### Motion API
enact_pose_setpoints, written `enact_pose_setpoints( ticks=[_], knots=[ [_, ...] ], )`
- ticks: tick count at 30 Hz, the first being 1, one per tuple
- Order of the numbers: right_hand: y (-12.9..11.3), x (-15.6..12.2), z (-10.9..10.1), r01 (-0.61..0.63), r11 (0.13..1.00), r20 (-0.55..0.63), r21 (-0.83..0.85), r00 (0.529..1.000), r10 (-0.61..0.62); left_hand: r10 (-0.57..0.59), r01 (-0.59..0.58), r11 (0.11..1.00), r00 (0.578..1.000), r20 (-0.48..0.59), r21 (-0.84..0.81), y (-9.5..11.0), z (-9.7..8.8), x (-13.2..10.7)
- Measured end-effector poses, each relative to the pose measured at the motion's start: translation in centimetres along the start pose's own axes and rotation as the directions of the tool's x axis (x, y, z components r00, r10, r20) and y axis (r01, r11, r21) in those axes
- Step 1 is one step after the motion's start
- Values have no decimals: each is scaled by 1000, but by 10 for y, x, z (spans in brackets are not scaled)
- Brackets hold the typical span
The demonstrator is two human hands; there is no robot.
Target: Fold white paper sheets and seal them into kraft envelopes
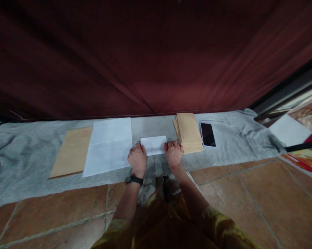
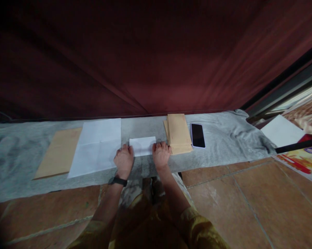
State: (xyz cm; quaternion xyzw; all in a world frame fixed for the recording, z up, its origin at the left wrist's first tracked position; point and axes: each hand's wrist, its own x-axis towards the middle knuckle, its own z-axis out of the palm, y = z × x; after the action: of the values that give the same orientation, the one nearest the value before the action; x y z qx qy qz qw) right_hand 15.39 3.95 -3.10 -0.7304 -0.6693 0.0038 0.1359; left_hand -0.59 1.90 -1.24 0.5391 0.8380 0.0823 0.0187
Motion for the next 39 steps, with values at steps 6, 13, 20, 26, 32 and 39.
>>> enact_pose_setpoints(
  ticks=[6,13,20,26,32,39],
  knots=[
    [0,0,0,-5,1000,-10,-1,1000,5,17,-16,999,1000,-18,27,0,0,1],
    [-1,0,0,-25,1000,13,14,1000,25,-7,5,999,999,38,45,2,-4,5],
    [1,-2,1,4,1000,-47,-2,999,-4,-2,-1,998,998,60,57,2,-4,7],
    [4,-5,2,21,999,-46,30,999,-20,6,-10,998,998,70,57,1,-3,8],
    [4,-6,1,82,996,-26,28,996,-81,3,-9,998,996,86,69,1,-5,9],
    [8,-3,8,354,925,17,136,933,-359,18,-22,996,999,51,85,3,-4,5]
  ],
)
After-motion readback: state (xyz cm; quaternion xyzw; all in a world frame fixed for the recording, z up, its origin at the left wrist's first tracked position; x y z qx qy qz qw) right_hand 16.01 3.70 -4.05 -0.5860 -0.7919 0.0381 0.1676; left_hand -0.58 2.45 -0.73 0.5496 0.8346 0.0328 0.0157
